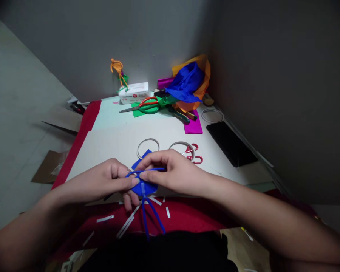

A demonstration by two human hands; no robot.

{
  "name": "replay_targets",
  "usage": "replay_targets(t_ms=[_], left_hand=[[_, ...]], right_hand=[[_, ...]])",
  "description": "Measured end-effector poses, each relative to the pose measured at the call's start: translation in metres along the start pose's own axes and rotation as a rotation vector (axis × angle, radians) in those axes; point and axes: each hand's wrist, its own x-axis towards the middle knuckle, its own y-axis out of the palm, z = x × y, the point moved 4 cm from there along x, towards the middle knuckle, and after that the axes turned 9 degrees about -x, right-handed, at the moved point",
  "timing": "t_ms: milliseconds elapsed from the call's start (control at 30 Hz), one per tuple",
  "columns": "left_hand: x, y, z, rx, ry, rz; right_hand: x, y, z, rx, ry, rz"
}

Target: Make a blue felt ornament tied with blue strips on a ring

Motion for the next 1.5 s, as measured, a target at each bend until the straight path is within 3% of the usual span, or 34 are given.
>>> replay_targets(t_ms=[633, 800, 1000, 1100, 1233, 1500], left_hand=[[0.000, 0.000, -0.001, -0.018, 0.004, -0.081], [0.000, -0.006, -0.001, -0.083, 0.038, -0.076], [0.001, -0.006, -0.001, -0.074, 0.034, -0.047], [0.002, -0.005, 0.000, -0.053, 0.042, -0.033], [0.001, -0.004, -0.001, 0.002, 0.044, -0.022], [-0.001, -0.001, -0.002, 0.111, -0.010, -0.060]], right_hand=[[-0.002, -0.006, -0.001, 0.005, -0.027, -0.097], [-0.009, -0.015, 0.006, -0.010, -0.206, -0.034], [-0.010, -0.018, 0.014, -0.449, -0.544, -0.088], [-0.010, -0.017, 0.015, -0.544, -0.656, -0.116], [-0.010, -0.016, 0.018, -0.598, -0.735, -0.125], [-0.012, -0.008, 0.031, -0.747, -0.836, 0.024]])
